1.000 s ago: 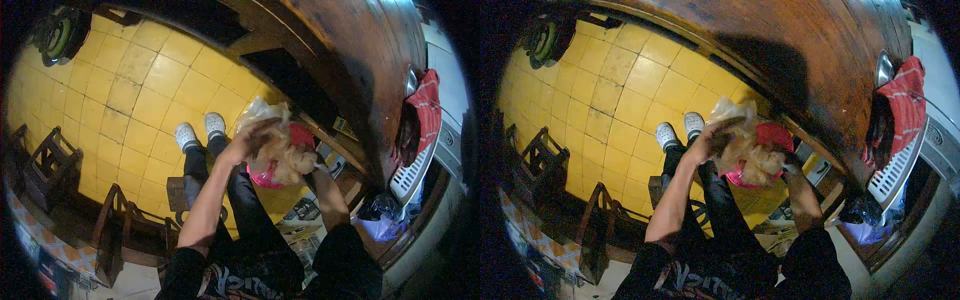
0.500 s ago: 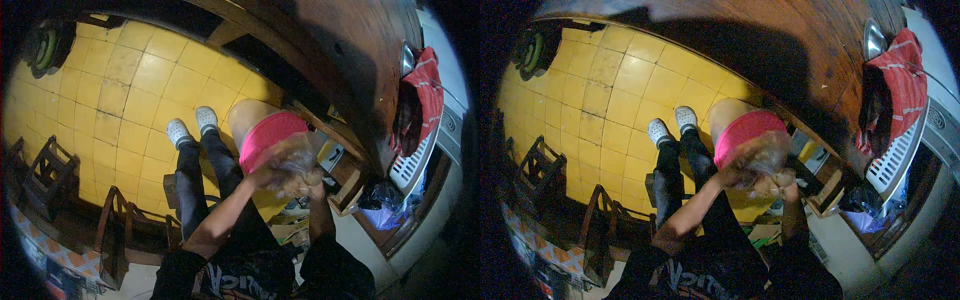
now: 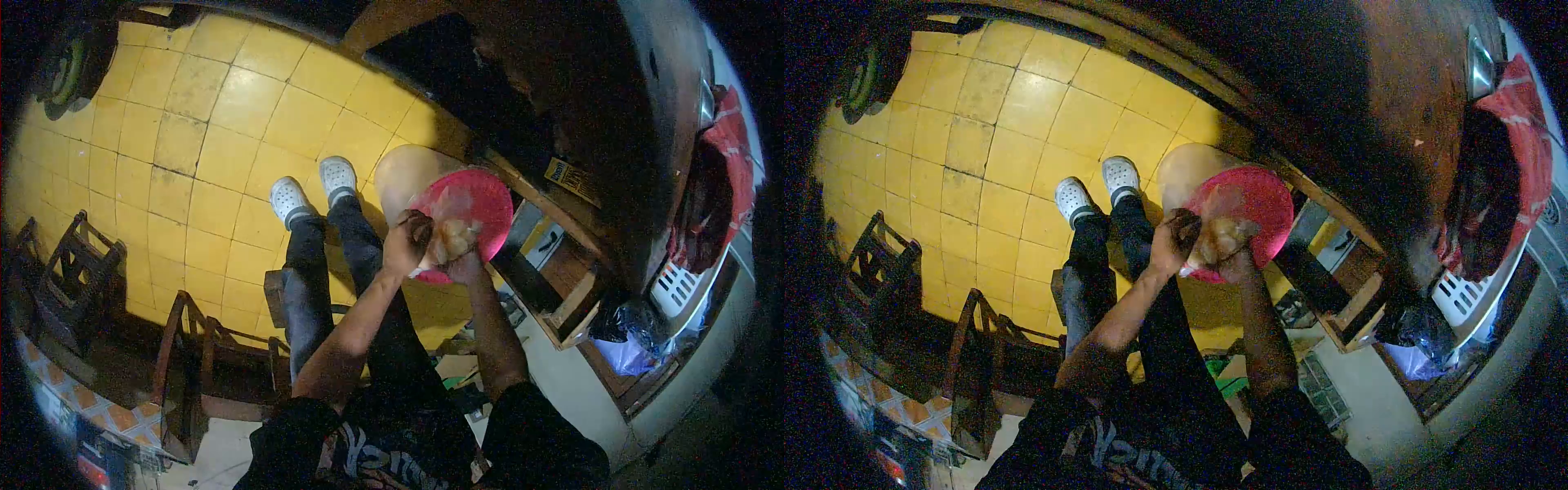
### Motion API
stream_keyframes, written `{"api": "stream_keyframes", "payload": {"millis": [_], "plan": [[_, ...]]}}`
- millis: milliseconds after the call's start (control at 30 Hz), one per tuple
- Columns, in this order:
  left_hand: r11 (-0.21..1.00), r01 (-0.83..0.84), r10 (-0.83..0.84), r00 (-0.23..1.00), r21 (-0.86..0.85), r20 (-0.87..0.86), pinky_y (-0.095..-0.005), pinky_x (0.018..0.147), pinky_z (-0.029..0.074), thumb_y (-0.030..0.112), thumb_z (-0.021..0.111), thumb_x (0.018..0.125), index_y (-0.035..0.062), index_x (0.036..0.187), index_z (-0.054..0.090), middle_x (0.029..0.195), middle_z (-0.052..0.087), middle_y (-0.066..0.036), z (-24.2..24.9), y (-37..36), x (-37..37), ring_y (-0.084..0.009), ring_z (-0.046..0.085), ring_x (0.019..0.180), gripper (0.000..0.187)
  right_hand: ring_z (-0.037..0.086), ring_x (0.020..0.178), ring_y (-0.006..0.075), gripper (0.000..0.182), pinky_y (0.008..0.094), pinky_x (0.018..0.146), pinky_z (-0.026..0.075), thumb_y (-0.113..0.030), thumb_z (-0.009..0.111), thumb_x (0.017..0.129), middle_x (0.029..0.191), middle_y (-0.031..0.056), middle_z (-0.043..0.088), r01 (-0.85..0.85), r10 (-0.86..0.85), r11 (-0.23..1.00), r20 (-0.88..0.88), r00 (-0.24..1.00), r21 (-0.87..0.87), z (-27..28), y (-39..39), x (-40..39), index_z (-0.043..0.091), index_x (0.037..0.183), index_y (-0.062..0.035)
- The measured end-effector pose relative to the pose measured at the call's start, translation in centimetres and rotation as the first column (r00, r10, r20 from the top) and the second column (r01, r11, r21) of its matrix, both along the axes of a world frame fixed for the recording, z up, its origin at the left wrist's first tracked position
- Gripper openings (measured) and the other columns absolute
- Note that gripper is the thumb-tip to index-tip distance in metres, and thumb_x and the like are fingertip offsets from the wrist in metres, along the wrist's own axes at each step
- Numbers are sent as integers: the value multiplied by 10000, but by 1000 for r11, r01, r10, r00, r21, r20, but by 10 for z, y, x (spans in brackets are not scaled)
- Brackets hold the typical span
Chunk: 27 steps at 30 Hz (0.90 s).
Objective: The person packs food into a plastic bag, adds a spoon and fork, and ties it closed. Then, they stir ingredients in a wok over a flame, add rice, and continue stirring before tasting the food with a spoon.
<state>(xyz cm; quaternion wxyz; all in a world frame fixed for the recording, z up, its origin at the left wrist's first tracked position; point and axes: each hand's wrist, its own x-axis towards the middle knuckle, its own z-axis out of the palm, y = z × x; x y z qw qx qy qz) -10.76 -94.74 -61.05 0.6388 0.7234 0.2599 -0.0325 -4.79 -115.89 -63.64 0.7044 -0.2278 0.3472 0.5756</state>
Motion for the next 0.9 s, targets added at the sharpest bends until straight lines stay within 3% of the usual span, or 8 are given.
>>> {"api": "stream_keyframes", "payload": {"millis": [67,233,400,500,600,667,733,900], "plan": [[972,-124,95,985,-202,-146,-356,748,483,171,604,777,109,978,623,1076,563,-119,29,0,10,-320,579,904,211,558,912,182,609,380,747,502,-626,412,804,1041,61,562,-46,72,989,188,980,-138,94,104,25,483,1150,-129],[874,-119,23,979,-471,-204,-349,744,486,189,594,805,82,1012,592,1116,536,-134,89,4,3,-309,586,901,234,530,948,207,592,375,766,475,-591,374,843,1083,84,532,48,101,945,429,897,-323,8,23,0,440,1192,-118],[994,-95,93,995,-50,-35,-381,699,489,221,572,831,40,1184,405,966,568,-221,62,-21,-32,-342,592,875,430,352,1194,280,606,444,963,316,-524,369,878,1280,163,373,235,987,159,147,-67,-959,-61,-14,-14,334,1298,-89],[711,-603,373,759,-361,-533,-419,685,487,224,573,823,34,1137,432,820,599,-219,25,-39,-20,-381,600,786,394,227,1276,336,494,562,1007,145,-359,406,906,1365,152,292,411,835,-132,-324,-444,-902,5,53,-16,305,1336,-136],[851,-470,282,786,-235,-550,-444,648,482,205,562,823,47,1033,494,762,610,-201,35,-22,-14,-379,605,685,272,132,1311,373,509,596,1003,88,-350,410,896,1427,150,197,306,715,-310,-433,-550,-900,37,67,-4,303,1341,-126],[854,-472,314,804,-220,-505,-447,639,479,193,556,818,52,994,513,761,609,-197,43,-13,-5,-369,606,671,230,267,1259,377,515,573,960,244,-315,412,892,1427,142,205,346,790,2,-211,-576,-938,57,74,3,284,1359,-139],[931,316,-300,947,180,-112,-444,600,470,175,543,798,67,931,530,736,605,-169,62,5,5,-346,598,651,171,318,1209,357,476,543,937,277,-327,420,885,1356,151,271,229,751,-104,-228,-620,-968,71,83,30,336,1309,-126],[999,28,-21,983,32,-183,-447,601,459,161,533,782,72,836,533,747,594,-152,77,3,1,-339,587,701,104,575,962,256,405,395,821,444,-385,460,850,1001,195,599,-302,602,-623,-197,-774,-722,101,99,139,596,1058,-65]]}}
